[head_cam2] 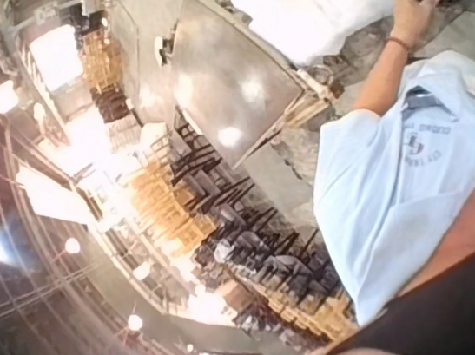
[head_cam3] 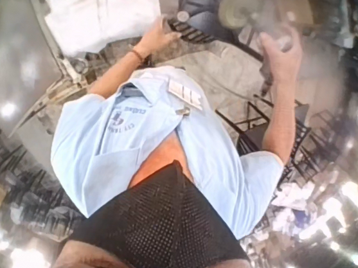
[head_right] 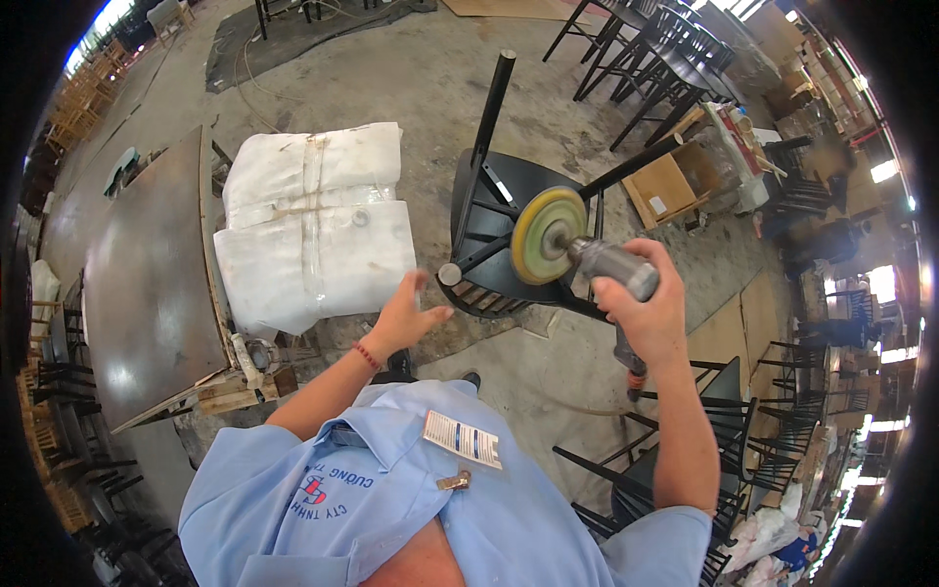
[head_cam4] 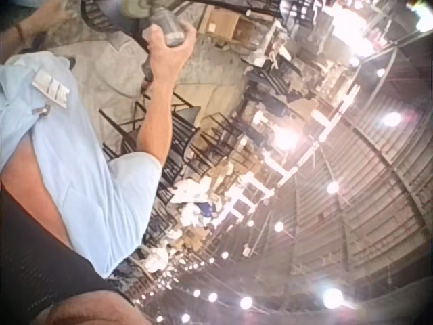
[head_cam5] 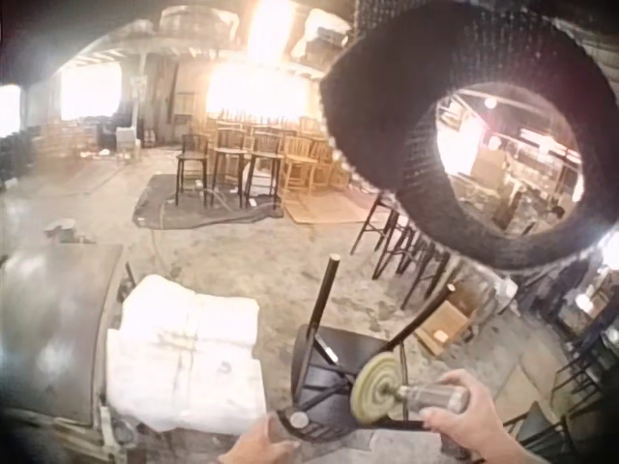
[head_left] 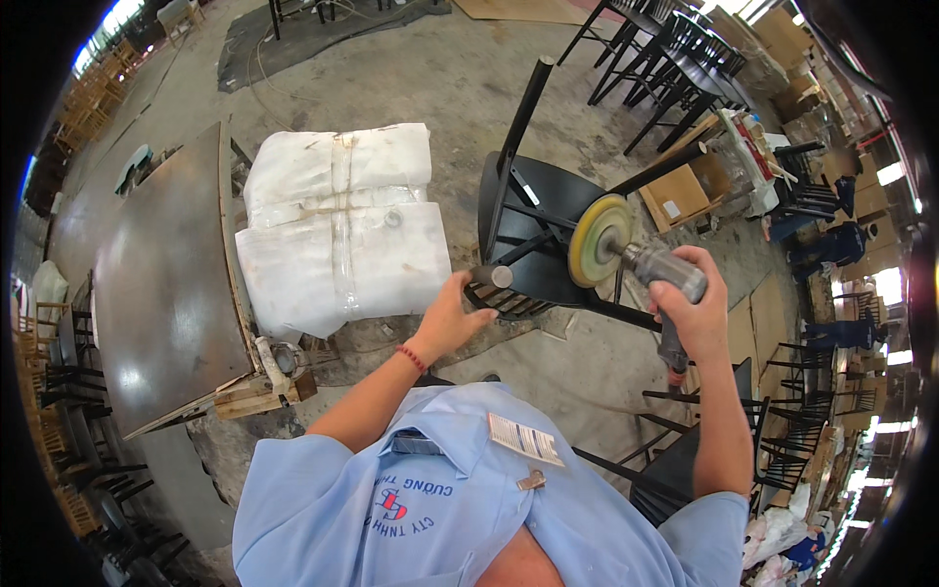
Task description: The person picks up a black wooden chair, places it on a workbench, and uses a handheld rotary tool with a polishing pad to smooth the chair legs. They then wipe the legs with a cloth and inspect the chair before setting it down.
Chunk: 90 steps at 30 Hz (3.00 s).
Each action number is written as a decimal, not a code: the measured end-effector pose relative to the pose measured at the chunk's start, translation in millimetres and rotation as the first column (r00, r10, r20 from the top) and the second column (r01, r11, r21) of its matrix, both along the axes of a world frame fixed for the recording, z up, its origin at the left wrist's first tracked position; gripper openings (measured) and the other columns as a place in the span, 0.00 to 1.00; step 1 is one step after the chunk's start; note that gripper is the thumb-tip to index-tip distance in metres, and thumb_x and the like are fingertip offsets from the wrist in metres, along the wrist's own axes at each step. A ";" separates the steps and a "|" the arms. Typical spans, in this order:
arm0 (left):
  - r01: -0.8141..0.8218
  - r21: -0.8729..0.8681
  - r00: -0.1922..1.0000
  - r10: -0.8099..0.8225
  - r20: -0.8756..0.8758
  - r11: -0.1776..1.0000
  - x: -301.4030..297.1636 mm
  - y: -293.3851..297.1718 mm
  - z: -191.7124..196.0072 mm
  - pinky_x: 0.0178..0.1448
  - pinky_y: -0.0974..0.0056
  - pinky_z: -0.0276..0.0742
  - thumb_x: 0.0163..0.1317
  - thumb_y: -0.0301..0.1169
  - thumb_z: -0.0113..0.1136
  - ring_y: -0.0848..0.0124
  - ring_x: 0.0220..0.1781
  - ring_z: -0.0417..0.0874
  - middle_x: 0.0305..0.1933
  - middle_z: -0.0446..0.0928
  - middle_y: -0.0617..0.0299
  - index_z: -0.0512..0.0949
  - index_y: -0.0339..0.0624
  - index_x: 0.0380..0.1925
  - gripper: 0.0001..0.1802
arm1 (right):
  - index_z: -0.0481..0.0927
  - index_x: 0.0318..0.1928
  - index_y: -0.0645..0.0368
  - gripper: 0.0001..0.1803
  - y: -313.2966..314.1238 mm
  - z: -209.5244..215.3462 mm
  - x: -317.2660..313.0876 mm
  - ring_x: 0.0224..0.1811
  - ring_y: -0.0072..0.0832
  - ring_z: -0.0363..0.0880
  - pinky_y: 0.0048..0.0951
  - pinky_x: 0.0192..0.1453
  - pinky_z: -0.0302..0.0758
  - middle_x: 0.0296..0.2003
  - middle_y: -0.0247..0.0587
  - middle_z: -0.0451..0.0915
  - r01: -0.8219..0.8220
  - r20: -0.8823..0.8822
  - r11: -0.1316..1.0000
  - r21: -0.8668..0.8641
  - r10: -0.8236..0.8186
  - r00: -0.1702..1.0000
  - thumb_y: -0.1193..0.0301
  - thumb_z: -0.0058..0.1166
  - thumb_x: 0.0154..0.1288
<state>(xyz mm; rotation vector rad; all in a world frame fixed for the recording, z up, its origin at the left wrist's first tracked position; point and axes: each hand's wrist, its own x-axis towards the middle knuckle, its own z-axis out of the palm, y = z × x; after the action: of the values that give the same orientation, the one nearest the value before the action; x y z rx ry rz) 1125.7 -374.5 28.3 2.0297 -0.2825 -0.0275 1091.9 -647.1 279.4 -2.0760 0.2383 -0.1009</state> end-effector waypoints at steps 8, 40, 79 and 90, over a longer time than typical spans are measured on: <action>0.331 -0.435 0.928 -0.372 -0.010 0.837 57.7 -34.8 -8.1 0.47 0.65 0.76 0.55 0.27 0.67 0.66 0.41 0.79 0.42 0.79 0.58 0.75 0.38 0.42 0.16 | 0.74 0.47 0.57 0.26 96.1 16.0 17.9 0.33 0.49 0.84 0.41 0.40 0.79 0.29 0.54 0.82 -0.509 -0.361 0.728 -0.458 0.371 0.856 0.60 0.65 0.48; 0.195 -0.622 0.945 -0.316 -0.088 0.758 55.0 -45.4 -6.1 0.42 0.62 0.74 0.50 0.23 0.69 0.62 0.35 0.77 0.32 0.75 0.57 0.72 0.42 0.35 0.15 | 0.72 0.47 0.60 0.26 98.3 23.3 28.2 0.36 0.50 0.83 0.42 0.42 0.77 0.31 0.55 0.82 -0.374 -0.404 0.793 -0.480 0.178 0.897 0.60 0.62 0.51; 0.225 -0.359 0.967 -0.253 -0.031 0.906 47.6 -36.4 9.8 0.44 0.62 0.75 0.51 0.26 0.71 0.65 0.37 0.79 0.34 0.77 0.57 0.73 0.42 0.37 0.16 | 0.72 0.48 0.60 0.25 52.9 16.1 3.7 0.29 0.42 0.84 0.36 0.37 0.79 0.28 0.49 0.82 -0.038 -0.156 0.760 -0.648 -0.084 0.984 0.63 0.63 0.52; 0.334 -0.453 0.927 -0.376 -0.003 0.827 52.2 -39.0 45.7 0.37 0.71 0.70 0.56 0.27 0.66 0.79 0.32 0.72 0.26 0.74 0.67 0.75 0.38 0.27 0.08 | 0.72 0.43 0.60 0.18 -129.3 71.5 -164.1 0.18 0.22 0.76 0.24 0.19 0.71 0.22 0.37 0.77 0.750 -0.053 0.620 -0.232 -0.777 0.627 0.67 0.63 0.57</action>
<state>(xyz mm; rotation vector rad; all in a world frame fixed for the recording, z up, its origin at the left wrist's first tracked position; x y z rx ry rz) 1177.9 -413.5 74.1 1.4898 -0.5552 -0.2668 927.7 -776.4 350.9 -2.0228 1.2661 -0.5094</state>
